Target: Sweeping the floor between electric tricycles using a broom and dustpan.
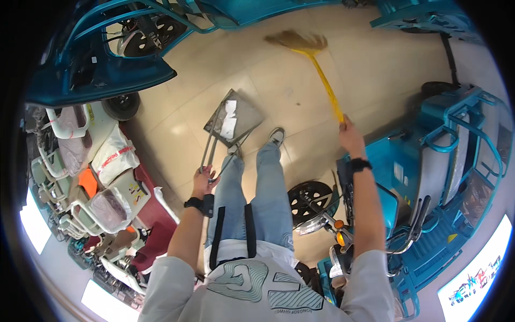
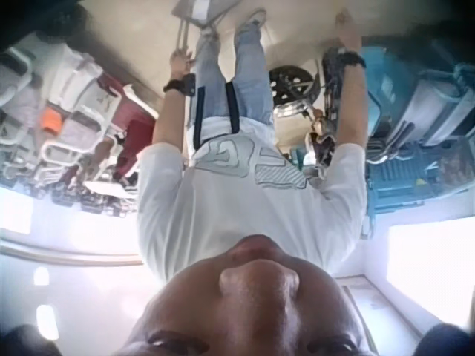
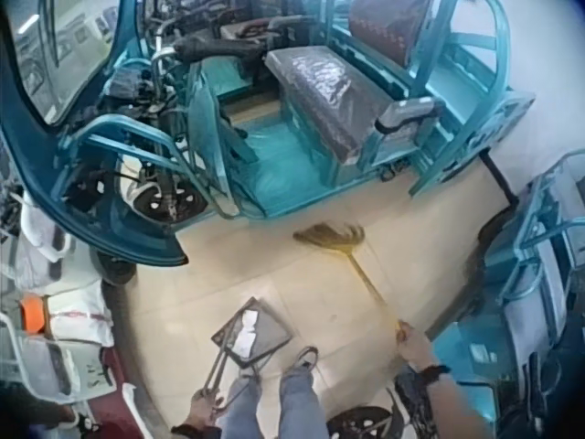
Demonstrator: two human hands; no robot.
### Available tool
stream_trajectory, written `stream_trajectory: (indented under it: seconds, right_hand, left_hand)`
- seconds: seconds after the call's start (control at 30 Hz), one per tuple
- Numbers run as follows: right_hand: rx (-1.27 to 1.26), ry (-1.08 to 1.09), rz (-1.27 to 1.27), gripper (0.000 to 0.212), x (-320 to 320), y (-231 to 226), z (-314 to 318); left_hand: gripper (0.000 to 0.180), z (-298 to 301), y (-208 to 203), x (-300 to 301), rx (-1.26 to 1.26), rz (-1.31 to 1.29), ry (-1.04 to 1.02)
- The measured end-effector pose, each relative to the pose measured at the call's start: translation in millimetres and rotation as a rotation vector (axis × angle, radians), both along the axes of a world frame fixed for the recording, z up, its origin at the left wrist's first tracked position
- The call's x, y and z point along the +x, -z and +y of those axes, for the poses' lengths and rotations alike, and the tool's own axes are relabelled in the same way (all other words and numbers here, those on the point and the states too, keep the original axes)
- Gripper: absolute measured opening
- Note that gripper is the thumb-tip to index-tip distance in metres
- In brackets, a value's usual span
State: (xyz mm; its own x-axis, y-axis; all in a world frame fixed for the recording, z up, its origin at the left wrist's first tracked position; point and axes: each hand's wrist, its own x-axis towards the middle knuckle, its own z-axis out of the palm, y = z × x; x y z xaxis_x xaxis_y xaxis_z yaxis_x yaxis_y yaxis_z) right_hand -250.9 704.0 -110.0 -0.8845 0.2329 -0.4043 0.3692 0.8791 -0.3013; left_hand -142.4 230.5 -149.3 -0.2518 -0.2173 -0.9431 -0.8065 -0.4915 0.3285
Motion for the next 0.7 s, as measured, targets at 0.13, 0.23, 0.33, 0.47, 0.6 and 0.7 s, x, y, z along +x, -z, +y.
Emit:
stream_trajectory:
  seconds: [0.13,0.23,0.33,0.47,0.6,0.7]
  right_hand:
    - [0.052,-0.060,-0.330,0.037,-38.6,-30.0,2.2]
    - [0.112,-0.188,-0.380,0.037,-19.8,-31.1,23.4]
    - [0.183,-0.224,-0.464,0.035,14.8,-49.6,40.6]
    - [-0.026,-0.080,-0.350,0.035,78.2,-73.7,86.6]
    - [-0.330,0.230,-0.201,0.036,123.8,-85.3,86.6]
    - [-0.581,0.641,-0.282,0.036,108.8,-87.6,55.4]
  left_hand:
    - [0.010,32.4,5.5,2.3,-0.089,0.041,0.003]
    - [0.011,54.8,-3.6,-15.4,-0.078,0.040,-0.001]
    - [0.012,64.4,-3.3,-31.6,-0.082,0.013,0.001]
    - [0.013,68.0,11.3,-42.6,-0.061,-0.038,0.084]
    - [0.018,68.4,20.8,-50.7,0.052,-0.025,0.088]
    - [0.020,71.5,28.1,-59.6,0.159,-0.052,0.052]
